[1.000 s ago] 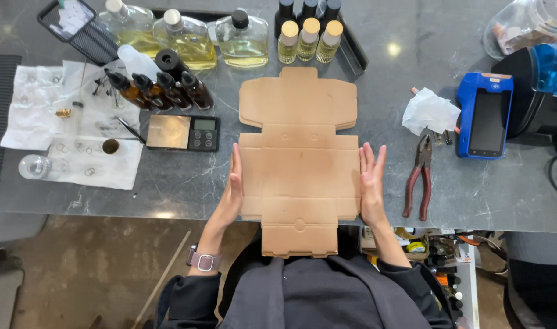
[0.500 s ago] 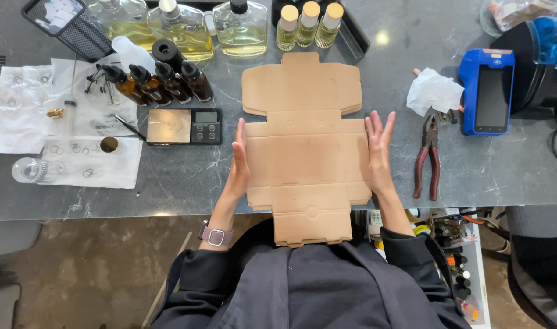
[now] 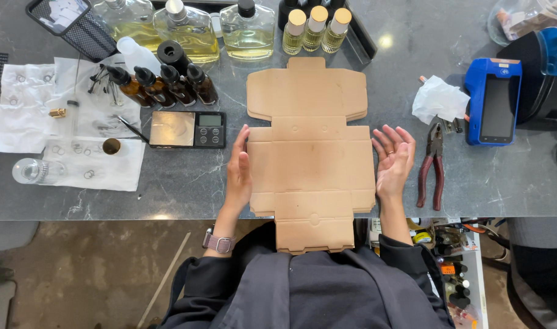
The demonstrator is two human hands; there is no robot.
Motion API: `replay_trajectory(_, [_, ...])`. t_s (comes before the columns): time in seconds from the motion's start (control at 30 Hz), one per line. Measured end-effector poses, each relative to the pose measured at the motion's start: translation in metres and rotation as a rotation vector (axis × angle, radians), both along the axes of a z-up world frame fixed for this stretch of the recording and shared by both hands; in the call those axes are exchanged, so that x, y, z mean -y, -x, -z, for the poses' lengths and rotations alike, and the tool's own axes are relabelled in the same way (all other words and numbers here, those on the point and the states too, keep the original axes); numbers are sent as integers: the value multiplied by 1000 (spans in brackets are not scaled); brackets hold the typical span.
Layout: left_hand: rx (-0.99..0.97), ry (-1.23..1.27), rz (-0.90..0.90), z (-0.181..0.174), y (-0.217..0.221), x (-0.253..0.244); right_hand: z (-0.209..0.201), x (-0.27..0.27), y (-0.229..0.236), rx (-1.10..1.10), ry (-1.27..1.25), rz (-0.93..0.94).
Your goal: The person assembles several cardboard boxes by hand on a counter. The person takes flat cardboard templates, folds the sides and flaps to form the box shape, and stacks the completed boxes together.
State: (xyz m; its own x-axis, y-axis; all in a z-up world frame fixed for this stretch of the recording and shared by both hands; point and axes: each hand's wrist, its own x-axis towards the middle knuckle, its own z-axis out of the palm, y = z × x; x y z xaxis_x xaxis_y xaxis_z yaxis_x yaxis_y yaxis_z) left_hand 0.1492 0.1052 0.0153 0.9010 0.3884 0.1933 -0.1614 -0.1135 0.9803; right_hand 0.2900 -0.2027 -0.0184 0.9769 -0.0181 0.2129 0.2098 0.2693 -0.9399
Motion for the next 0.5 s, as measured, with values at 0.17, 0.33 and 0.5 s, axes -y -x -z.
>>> replay_trajectory(0.17, [-15,-177,-45,10,-3,3,3,1,-2,-1,38,3])
replay_trajectory(0.33, [-9,-196,-64,10,-3,3,7,1,-1,16,78,7])
replay_trajectory(0.5, [9,-269,-85,16,-5,4,6,0,-2,30,129,7])
